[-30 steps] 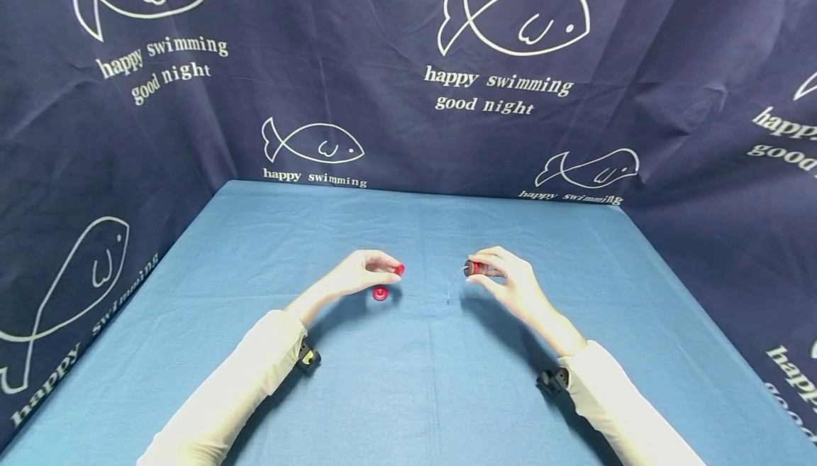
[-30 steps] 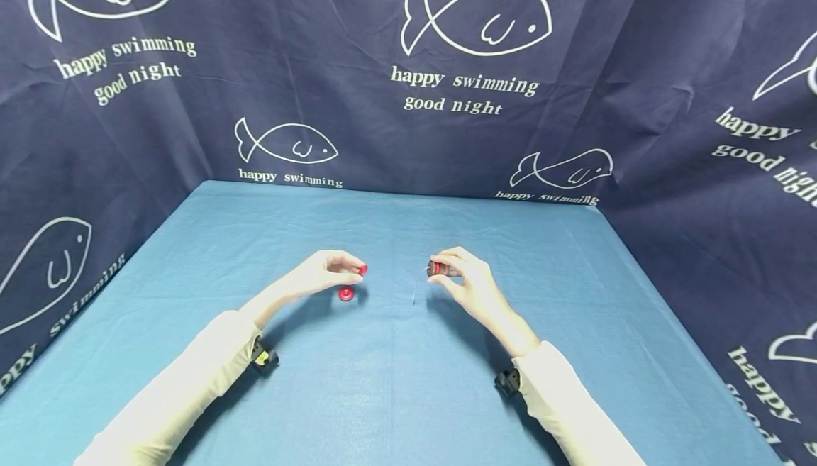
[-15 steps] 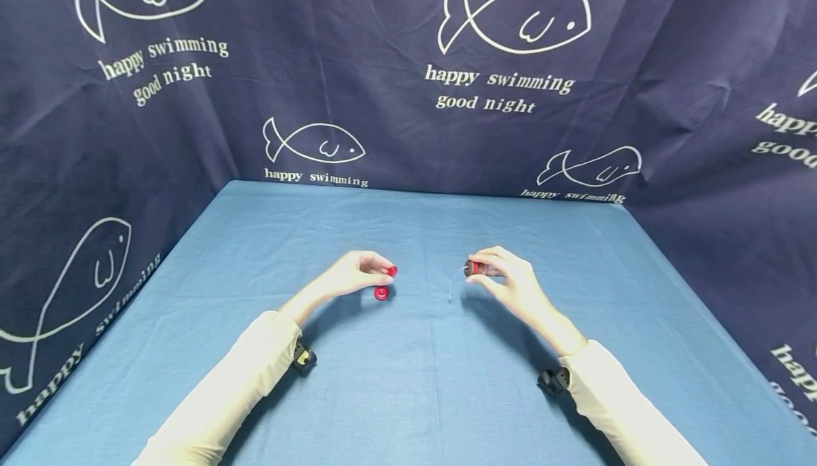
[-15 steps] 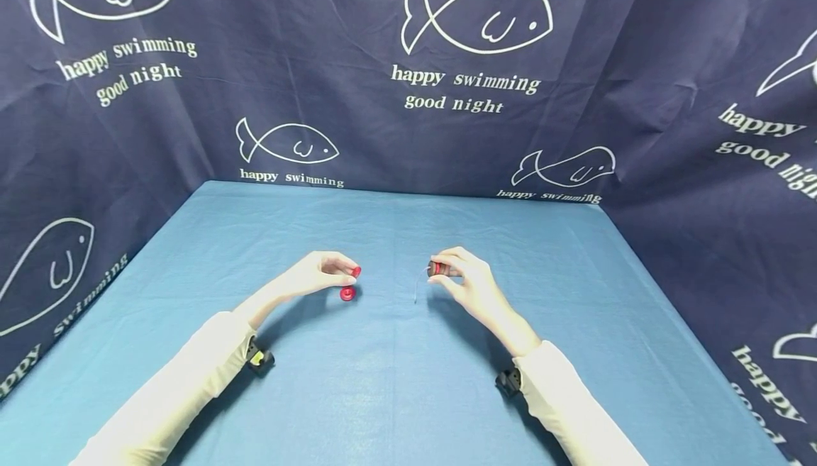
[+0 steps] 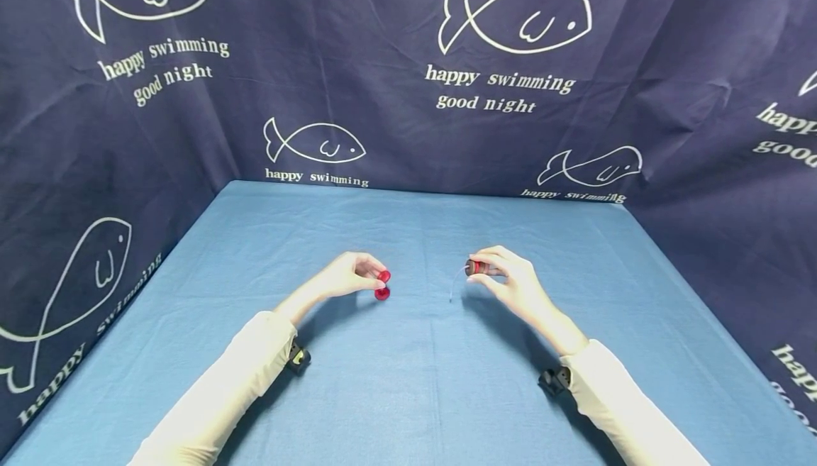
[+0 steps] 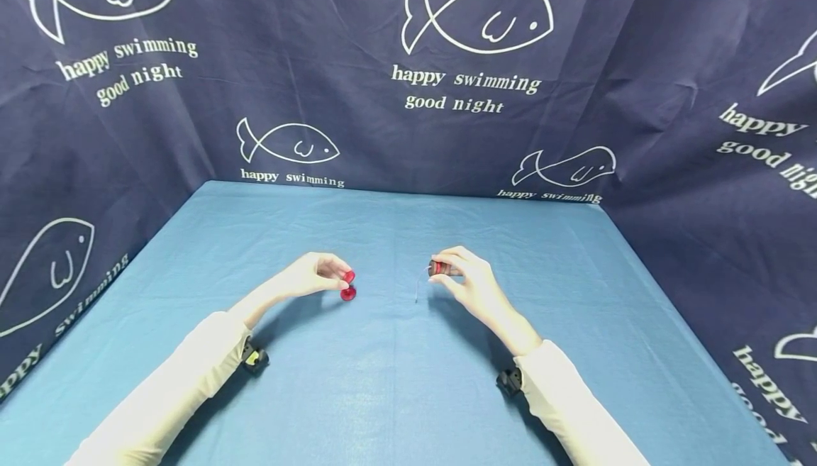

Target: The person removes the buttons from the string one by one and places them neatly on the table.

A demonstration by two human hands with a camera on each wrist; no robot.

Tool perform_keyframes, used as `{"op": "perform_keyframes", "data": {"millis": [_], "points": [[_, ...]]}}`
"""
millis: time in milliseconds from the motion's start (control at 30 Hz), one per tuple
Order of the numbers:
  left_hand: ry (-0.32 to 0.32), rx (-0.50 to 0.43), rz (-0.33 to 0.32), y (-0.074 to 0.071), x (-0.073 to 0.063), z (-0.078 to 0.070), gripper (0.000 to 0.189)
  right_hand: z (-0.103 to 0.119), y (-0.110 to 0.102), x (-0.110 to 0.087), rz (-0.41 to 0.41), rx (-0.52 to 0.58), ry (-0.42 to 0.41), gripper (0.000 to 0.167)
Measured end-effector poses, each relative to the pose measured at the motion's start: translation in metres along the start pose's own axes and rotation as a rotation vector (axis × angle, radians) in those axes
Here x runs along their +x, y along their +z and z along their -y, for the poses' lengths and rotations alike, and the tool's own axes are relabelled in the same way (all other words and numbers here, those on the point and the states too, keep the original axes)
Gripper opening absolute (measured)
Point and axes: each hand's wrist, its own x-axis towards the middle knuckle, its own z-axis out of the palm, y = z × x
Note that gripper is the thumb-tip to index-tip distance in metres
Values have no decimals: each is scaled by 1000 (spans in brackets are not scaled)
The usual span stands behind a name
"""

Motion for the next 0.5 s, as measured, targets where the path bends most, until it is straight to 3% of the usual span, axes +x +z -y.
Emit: {"op": "perform_keyframes", "data": {"millis": [500], "points": [[-43,105,22,-14,-12,5,29,1,4,3,-23,4,-37,39]]}}
